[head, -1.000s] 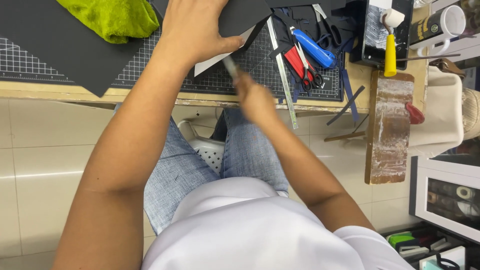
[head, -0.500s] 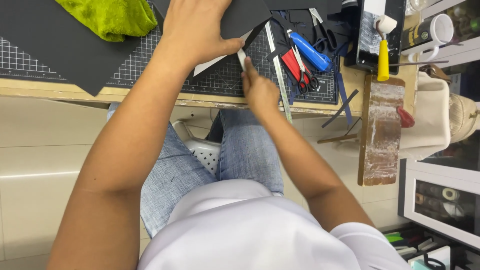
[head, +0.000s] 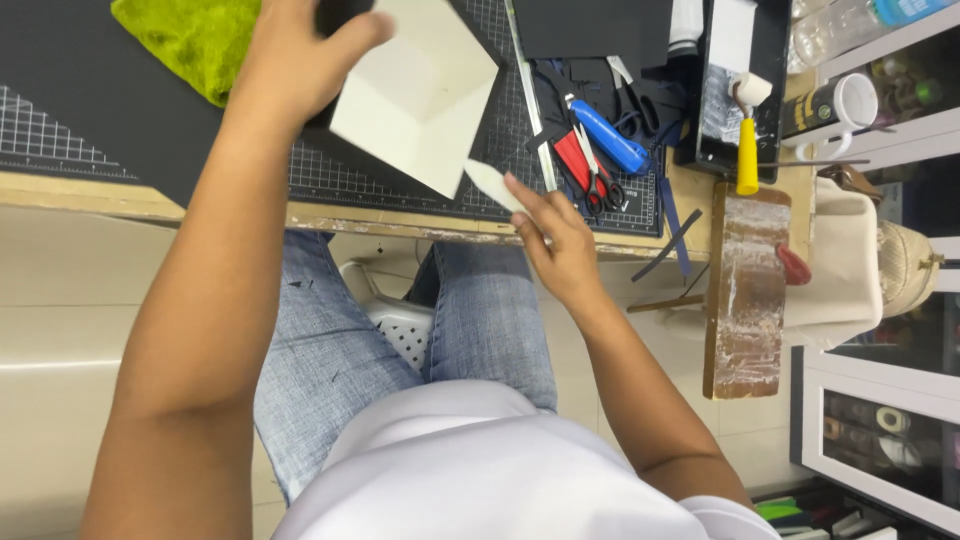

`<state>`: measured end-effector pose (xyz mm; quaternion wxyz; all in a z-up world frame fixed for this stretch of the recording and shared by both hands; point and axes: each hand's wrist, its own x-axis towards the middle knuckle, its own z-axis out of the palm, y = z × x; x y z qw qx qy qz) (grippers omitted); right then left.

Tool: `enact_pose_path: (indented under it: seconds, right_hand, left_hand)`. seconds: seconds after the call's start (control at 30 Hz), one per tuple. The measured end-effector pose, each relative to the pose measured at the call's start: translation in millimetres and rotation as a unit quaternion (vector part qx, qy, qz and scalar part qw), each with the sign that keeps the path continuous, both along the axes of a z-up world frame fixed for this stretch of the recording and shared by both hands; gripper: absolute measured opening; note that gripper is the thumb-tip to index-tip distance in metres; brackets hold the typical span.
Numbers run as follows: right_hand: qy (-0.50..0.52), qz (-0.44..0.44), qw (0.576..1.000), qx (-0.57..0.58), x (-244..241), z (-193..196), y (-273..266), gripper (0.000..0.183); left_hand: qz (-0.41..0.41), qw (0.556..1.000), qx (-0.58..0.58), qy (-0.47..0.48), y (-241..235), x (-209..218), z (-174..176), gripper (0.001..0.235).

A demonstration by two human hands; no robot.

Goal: Assembling a small decorative box by covering a frame with black paper using hand tools like a bone folder and scissors.

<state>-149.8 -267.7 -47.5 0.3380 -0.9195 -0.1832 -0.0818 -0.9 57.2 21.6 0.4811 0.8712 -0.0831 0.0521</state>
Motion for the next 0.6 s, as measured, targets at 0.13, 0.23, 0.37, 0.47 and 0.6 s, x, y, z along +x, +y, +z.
enact_pose_path:
  seconds: [0.13,0.23,0.37,0.47,0.6]
  right_hand:
    - [-0.051,0.036,0.998,0.028,0,-8,-3,0.04]
    - [-0.056,0.05,0.997,0.023,14,-14,-10,0.041]
    - [-0.107,0.067,0.992,0.009,32,-8,-17,0.041]
    - [-0.153,0.073,0.985,-0.011,50,-9,-18,0.036]
    - [-0.199,0.075,0.977,-0.035,94,-38,-29,0.032]
  left_hand:
    - [0.034,0.965,-0.173,0.194,10,-25,-44,0.075]
    - [0.064,0.943,-0.218,0.243,13,-34,-51,0.076]
    - [0.011,0.987,0.096,-0.128,-7,-35,-32,0.061]
    - [-0.126,0.94,0.297,-0.11,-46,-17,-47,0.054]
    - [-0.262,0.83,0.469,0.147,-74,13,-141,0.071]
